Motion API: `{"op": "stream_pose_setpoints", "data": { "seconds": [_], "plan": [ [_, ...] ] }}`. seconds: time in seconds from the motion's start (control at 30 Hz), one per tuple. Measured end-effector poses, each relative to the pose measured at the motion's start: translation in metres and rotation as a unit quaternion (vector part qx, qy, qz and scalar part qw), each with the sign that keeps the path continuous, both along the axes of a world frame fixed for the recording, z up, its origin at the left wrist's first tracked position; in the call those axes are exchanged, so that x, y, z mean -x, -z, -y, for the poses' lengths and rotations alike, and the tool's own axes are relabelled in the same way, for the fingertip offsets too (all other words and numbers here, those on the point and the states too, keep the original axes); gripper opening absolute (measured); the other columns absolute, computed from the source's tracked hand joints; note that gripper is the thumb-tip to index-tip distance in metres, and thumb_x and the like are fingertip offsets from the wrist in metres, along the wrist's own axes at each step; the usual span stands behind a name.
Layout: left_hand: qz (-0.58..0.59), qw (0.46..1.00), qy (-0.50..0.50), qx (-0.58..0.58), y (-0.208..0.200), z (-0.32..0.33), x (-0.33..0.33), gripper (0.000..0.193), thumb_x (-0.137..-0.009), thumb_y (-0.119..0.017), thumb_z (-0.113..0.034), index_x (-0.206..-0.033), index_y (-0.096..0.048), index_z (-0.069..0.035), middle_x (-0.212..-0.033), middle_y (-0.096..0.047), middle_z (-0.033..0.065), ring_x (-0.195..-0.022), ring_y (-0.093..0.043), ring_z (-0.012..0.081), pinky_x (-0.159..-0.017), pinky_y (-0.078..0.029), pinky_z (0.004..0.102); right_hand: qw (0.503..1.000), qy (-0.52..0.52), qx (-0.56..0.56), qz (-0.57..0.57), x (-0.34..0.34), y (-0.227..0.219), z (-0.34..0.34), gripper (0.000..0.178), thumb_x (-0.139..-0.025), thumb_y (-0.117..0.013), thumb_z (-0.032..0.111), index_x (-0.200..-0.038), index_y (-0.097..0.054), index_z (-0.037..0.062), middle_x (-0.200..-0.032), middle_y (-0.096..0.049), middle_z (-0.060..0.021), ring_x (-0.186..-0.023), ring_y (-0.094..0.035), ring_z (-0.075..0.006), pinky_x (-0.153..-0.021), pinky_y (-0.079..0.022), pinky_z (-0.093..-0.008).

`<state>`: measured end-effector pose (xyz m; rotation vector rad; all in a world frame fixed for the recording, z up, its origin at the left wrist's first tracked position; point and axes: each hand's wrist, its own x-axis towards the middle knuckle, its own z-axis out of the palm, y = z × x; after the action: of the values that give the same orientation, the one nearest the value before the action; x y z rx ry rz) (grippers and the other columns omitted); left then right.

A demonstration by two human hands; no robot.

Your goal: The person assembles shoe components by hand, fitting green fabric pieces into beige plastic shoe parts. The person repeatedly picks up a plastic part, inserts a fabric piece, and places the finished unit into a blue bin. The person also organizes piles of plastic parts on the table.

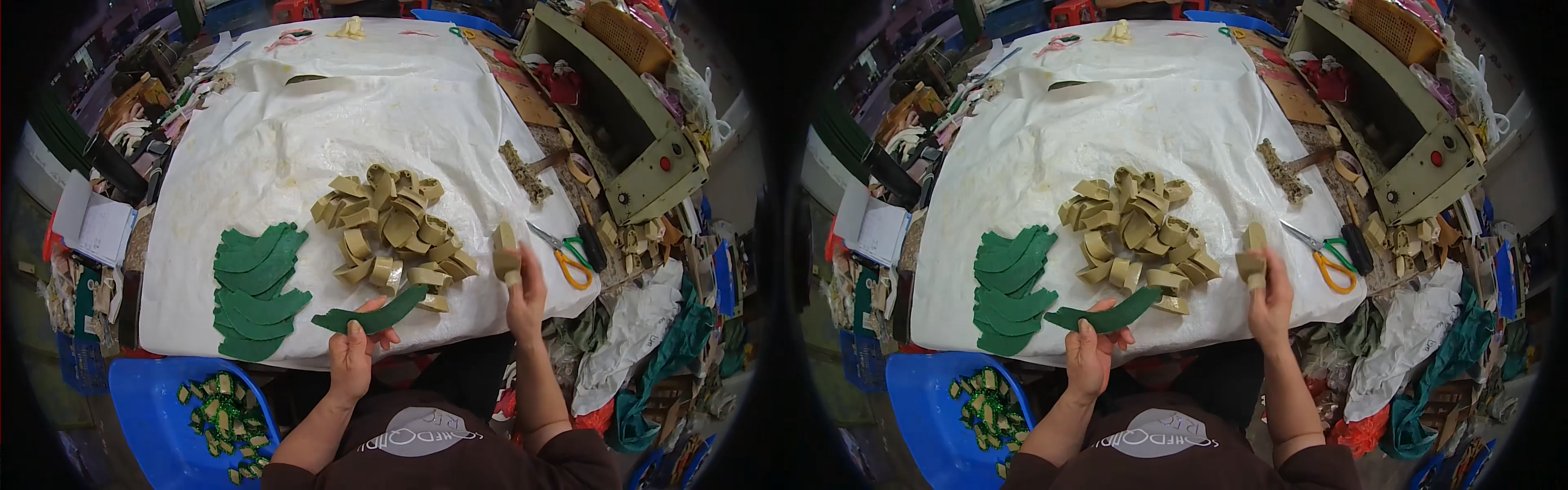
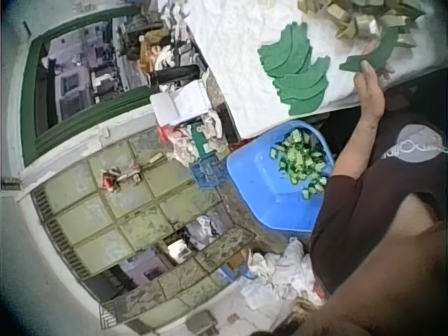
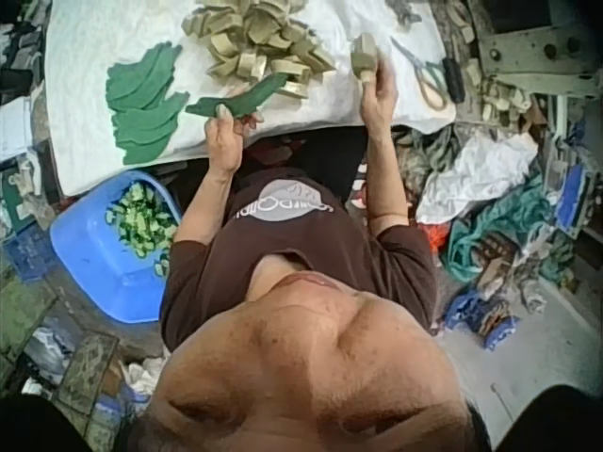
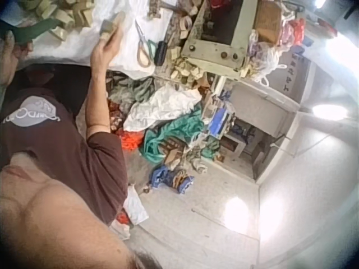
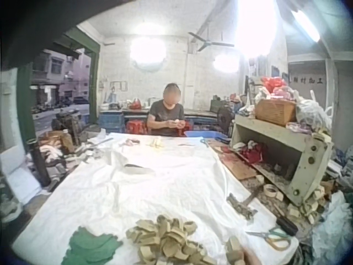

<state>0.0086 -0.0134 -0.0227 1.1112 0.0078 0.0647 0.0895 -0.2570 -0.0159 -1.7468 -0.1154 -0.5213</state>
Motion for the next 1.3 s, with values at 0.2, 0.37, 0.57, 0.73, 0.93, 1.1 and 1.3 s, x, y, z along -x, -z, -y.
{"op": "stream_pose_setpoints", "data": {
  "seconds": [0.2,0.37,0.57,0.73,0.93,1.1,1.3],
  "plan": [
    [-0.030,0.999,-0.016,0.007,-0.009,-0.002,-0.005,0.044,-0.102,-0.030,-0.028,-0.126,-0.044,0.006,-0.090,-0.061,0.0131,-0.075,-0.057,0.0179,-0.066,-0.045,0.0295,0.935,0.024,0.353,-0.002,0.021,0.003,0.017,0.048,-0.075,-0.049,-0.002,-0.123,-0.048,0.0015,-0.119,-0.048,-0.0166,-0.112,-0.043,-0.0338,-0.098,-0.035,-0.0391],
    [-0.023,0.996,-0.029,0.075,-0.016,-0.004,-0.004,0.043,-0.101,-0.028,-0.026,-0.126,-0.044,0.005,-0.089,-0.060,0.0125,-0.076,-0.057,0.0176,-0.066,-0.044,0.0296,0.930,0.017,0.365,-0.037,0.024,-0.005,0.032,0.054,-0.075,-0.066,0.017,-0.125,-0.048,0.0028,-0.120,-0.043,-0.0186,-0.109,-0.039,-0.0342,-0.095,-0.034,-0.0415],
    [-0.049,0.996,-0.033,0.061,-0.025,-0.007,-0.008,0.044,-0.101,-0.031,-0.027,-0.127,-0.044,0.005,-0.085,-0.059,0.0099,-0.074,-0.053,0.0150,-0.064,-0.041,0.0283,0.956,0.041,0.284,-0.058,0.023,0.008,0.043,0.037,-0.075,-0.066,0.002,-0.111,-0.057,0.0019,-0.092,-0.057,-0.0108,-0.083,-0.055,-0.0237,-0.074,-0.044,-0.0316],
    [-0.044,0.996,-0.041,0.061,-0.032,-0.007,-0.008,0.044,-0.101,-0.034,-0.027,-0.128,-0.044,0.006,-0.090,-0.058,0.0084,-0.076,-0.052,0.0138,-0.064,-0.040,0.0274,0.997,-0.044,-0.067,-0.024,0.030,-0.032,0.015,0.037,-0.082,-0.065,0.001,-0.117,-0.051,-0.0006,-0.101,-0.061,-0.0099,-0.091,-0.060,-0.0169,-0.083,-0.047,-0.0298],
    [0.007,0.996,-0.033,0.078,-0.031,0.000,-0.006,0.037,-0.101,-0.031,-0.017,-0.125,-0.046,0.007,-0.109,-0.058,0.0118,-0.091,-0.052,0.0133,-0.080,-0.042,0.0290,0.957,-0.268,-0.004,0.110,0.030,-0.071,-0.049,0.032,-0.086,-0.057,-0.001,-0.116,-0.049,0.0042,-0.108,-0.059,-0.0191,-0.096,-0.059,-0.0256,-0.083,-0.048,-0.0334],
    [-0.023,0.995,-0.038,0.086,-0.043,0.008,0.002,0.036,-0.101,-0.032,-0.015,-0.124,-0.046,0.010,-0.116,-0.057,0.0153,-0.104,-0.054,0.0161,-0.091,-0.044,0.0310,0.931,-0.280,0.050,0.231,0.033,-0.052,-0.091,0.038,-0.076,-0.056,-0.010,-0.111,-0.051,0.0045,-0.109,-0.057,-0.0212,-0.093,-0.059,-0.0332,-0.076,-0.051,-0.0397],
    [-0.011,0.997,-0.024,0.070,-0.050,0.005,0.011,0.037,-0.101,-0.034,-0.015,-0.123,-0.047,0.011,-0.115,-0.057,0.0171,-0.100,-0.058,0.0152,-0.086,-0.048,0.0283,0.928,-0.241,0.069,0.275,0.036,-0.036,-0.105,0.042,-0.071,-0.059,-0.010,-0.110,-0.056,0.0053,-0.107,-0.060,-0.0156,-0.095,-0.058,-0.0349,-0.077,-0.049,-0.0412]
  ]
}}
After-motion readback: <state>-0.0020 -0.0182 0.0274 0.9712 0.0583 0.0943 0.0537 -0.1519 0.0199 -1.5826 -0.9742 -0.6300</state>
